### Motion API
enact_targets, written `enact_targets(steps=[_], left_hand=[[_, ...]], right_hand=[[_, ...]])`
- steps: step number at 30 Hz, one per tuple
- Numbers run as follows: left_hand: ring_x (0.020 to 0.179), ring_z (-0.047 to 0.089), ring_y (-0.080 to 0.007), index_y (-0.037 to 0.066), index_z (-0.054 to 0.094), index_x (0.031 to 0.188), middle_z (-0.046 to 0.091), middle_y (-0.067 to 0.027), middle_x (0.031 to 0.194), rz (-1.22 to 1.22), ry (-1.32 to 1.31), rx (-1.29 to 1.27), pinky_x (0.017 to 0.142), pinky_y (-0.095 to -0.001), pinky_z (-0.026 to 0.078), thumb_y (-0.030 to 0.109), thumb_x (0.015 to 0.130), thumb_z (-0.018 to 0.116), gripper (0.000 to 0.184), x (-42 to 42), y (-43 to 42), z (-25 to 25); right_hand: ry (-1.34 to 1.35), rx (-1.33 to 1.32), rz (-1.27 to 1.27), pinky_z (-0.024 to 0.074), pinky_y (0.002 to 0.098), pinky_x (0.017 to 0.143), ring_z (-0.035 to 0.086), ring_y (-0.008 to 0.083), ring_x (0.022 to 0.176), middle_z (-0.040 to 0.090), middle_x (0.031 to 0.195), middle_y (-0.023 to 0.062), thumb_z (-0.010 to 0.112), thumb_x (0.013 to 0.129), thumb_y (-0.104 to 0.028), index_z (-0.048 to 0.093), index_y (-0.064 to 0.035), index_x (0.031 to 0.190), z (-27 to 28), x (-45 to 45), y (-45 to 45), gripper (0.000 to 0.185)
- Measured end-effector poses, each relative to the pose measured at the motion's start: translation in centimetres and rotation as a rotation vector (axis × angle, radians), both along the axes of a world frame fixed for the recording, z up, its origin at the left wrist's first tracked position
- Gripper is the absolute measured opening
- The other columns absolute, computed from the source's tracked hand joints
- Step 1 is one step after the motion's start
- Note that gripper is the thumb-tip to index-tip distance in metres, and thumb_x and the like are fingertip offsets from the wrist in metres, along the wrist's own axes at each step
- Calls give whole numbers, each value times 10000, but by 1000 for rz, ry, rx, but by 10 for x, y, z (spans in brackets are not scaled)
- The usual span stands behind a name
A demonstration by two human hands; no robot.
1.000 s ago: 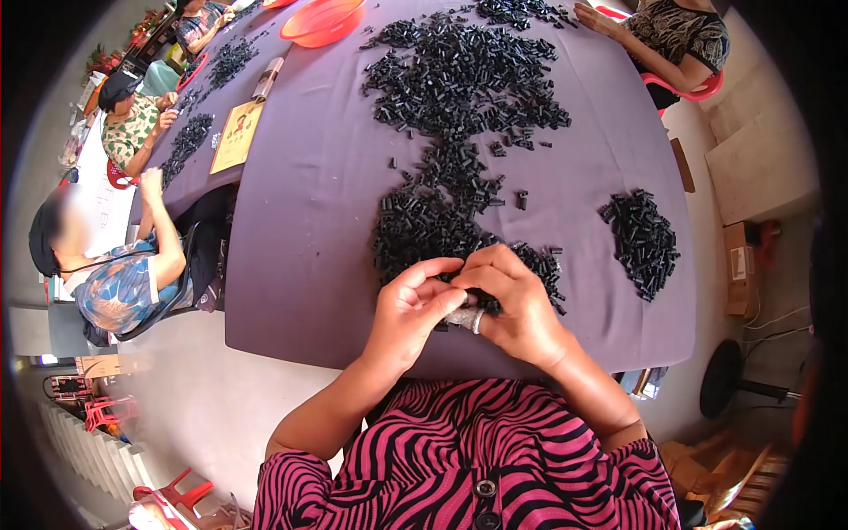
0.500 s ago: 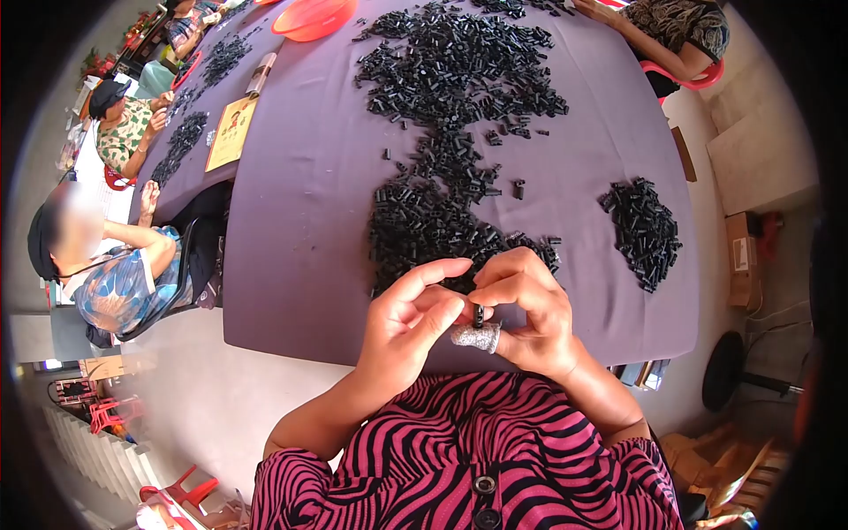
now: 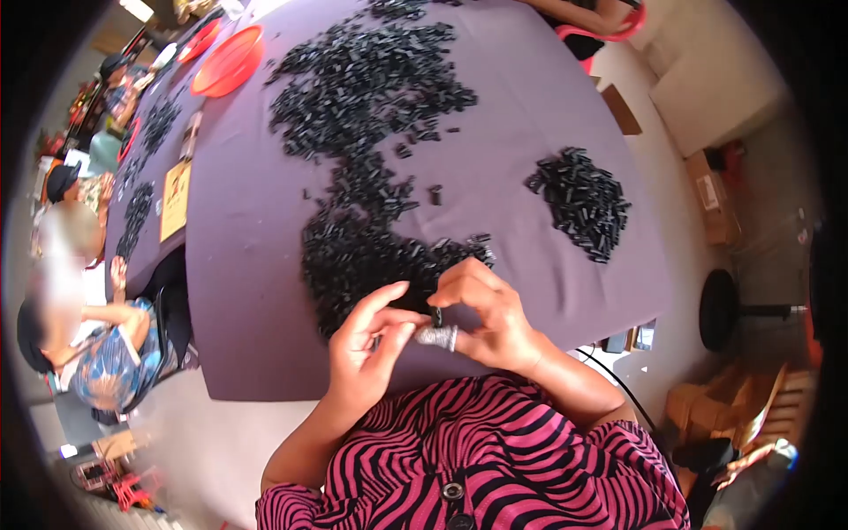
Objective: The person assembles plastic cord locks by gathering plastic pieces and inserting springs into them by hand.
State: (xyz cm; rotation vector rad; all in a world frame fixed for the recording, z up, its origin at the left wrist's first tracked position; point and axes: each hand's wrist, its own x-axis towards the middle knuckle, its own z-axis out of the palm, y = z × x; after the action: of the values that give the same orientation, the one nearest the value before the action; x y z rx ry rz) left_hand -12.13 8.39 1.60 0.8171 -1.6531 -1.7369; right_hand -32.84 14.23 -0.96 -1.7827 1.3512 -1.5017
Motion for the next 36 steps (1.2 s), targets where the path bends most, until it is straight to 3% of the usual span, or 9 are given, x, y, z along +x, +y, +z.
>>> enact_targets(steps=[4,8,11,13,16,19,23,29,36], left_hand=[[990,717,-175,-54,548,1408,760,-154,1055,89,-12,-73,936,-319,553,54,1057,588,369,8,-8,-17],[986,725,-184,-59,584,1365,758,-151,1058,148,-48,-55,920,-316,566,47,1055,589,328,11,-12,-18],[985,726,-187,-58,592,1356,756,-152,1070,168,-37,-58,927,-322,565,46,1055,588,318,13,-16,-24],[1023,714,-170,-50,597,1348,752,-139,1092,174,-59,-68,942,-317,554,27,1042,614,316,16,-19,-26],[959,707,-153,-33,640,1313,754,-118,1051,227,-120,-144,881,-285,555,7,1021,632,296,18,-22,-35],[882,685,-141,-1,701,1231,747,-94,995,188,-297,-572,818,-272,543,-26,965,688,267,13,-31,-37],[831,650,-276,15,736,1103,710,-110,938,125,-375,-945,770,-378,538,-12,880,745,224,-4,-46,-33],[913,634,-325,41,707,1014,654,-97,971,33,-502,-1087,824,-431,537,89,892,744,136,-38,-75,-36],[999,603,-344,40,694,888,631,-101,965,-123,-675,-1122,830,-436,541,111,791,814,169,-56,-91,-46]], right_hand=[[225,78,-308,549,437,853,648,349,1002,660,1043,135,874,746,-89,692,-47,1055,-8,-35,5,361],[384,136,-682,542,432,887,632,340,1043,659,1110,129,835,744,-11,712,-40,1049,-17,-85,7,331],[536,195,-799,520,431,931,602,344,1083,652,1168,112,763,717,77,721,-37,1125,-12,-107,4,426],[558,168,-855,523,427,922,605,340,1075,658,1146,112,750,726,89,721,-28,1096,-15,-108,2,389],[484,124,-725,525,422,913,611,339,1062,667,1113,112,744,730,96,721,-21,1037,-20,-95,2,330],[380,141,-544,523,419,900,621,337,1023,668,1063,114,743,730,88,716,-28,967,-30,-68,-2,265],[371,198,-396,520,438,905,604,358,1021,663,1052,121,638,653,121,715,-21,990,-29,-45,-7,373],[437,182,-340,515,448,899,597,364,1000,661,1037,124,612,653,112,712,-17,1003,-11,-44,-19,386],[459,195,-323,511,454,895,596,369,994,662,1009,133,633,698,82,719,-20,988,-19,-48,-29,319]])
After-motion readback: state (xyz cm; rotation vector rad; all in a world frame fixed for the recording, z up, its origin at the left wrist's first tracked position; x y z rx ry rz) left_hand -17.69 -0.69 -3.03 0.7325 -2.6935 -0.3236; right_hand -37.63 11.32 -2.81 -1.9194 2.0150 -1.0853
